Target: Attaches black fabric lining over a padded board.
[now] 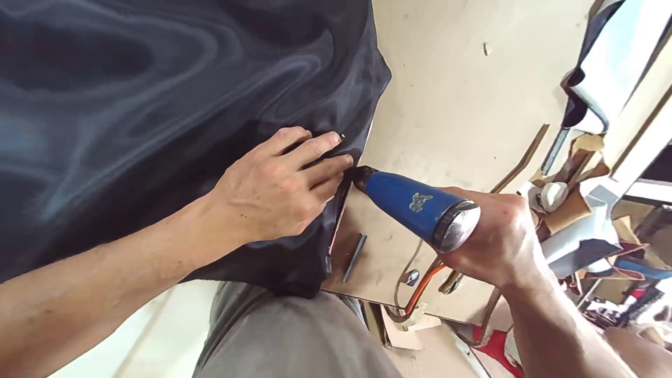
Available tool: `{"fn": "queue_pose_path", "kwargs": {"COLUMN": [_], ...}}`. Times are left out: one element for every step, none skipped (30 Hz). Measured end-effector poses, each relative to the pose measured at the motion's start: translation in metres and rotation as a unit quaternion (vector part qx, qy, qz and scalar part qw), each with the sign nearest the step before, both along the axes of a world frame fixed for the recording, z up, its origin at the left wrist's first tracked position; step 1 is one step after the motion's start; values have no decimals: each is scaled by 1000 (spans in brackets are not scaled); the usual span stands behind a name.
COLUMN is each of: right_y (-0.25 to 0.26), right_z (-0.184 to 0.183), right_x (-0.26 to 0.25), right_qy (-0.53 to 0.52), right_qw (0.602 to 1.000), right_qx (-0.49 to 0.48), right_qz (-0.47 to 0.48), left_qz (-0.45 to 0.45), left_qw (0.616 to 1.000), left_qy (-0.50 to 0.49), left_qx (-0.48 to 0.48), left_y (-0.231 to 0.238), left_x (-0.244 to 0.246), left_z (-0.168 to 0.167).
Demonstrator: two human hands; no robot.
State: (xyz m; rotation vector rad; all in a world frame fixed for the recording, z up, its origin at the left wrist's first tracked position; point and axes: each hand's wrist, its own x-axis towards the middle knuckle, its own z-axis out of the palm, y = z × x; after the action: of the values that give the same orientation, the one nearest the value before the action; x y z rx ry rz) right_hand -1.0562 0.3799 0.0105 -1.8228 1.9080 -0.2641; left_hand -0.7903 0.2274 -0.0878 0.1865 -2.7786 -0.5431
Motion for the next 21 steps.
{"fn": "queue_pose_path", "kwargs": {"right_y": [-1,-2,-3,-3,-3,-2,1,3,6,8,11,13,14,14,14,13,12,11,9,8,7], "right_z": [-1,-3,-6,-7,-7,-4,0,5,11,16,20,23,23,21,18,14,9,5,1,-2,-4], "right_x": [0,1,1,0,-1,-3,-7,-10,-15,-19,-23,-26,-29,-30,-30,-29,-28,-27,-26,-25,-24], "right_qy": [2,4,7,10,15,22,24,24,23,27,33,41,47,49,47,39,30,20,13,10,8], "right_qw": [1000,1000,1000,1000,1000,1000,1000,999,999,998,997,996,995,994,994,994,994,995,995,995,995], "right_qx": [2,3,3,3,1,-4,-12,-20,-28,-36,-43,-49,-56,-62,-67,-69,-69,-67,-62,-58,-55], "right_qz": [3,5,8,11,11,7,-2,-15,-27,-40,-50,-59,-67,-70,-72,-74,-75,-77,-79,-80,-80], "left_qz": [0,2,3,3,2,1,2,5,10,14,18,22,23,20,11,-3,-16,-24,-24,-19,-14], "left_qw": [1000,1000,1000,1000,1000,1000,1000,1000,1000,1000,1000,1000,999,999,999,999,999,998,998,998,999], "left_qy": [0,-2,-4,-5,-5,-4,-3,-4,-5,-4,2,16,33,41,34,14,-11,-25,-31,-28,-21], "left_qx": [1,2,3,6,9,10,10,13,13,9,1,-9,-18,-24,-30,-37,-45,-50,-50,-44,-35], "left_y": [0,1,1,1,1,0,-1,-1,-1,-1,-1,-1,-1,-2,-3,-6,-10,-14,-18,-21,-23], "left_x": [0,0,0,0,0,0,1,2,3,3,2,0,-4,-10,-16,-21,-26,-29,-29,-27,-24], "left_z": [0,0,0,0,0,0,-1,-1,0,1,4,7,10,15,20,24,25,23,19,14,9]}}
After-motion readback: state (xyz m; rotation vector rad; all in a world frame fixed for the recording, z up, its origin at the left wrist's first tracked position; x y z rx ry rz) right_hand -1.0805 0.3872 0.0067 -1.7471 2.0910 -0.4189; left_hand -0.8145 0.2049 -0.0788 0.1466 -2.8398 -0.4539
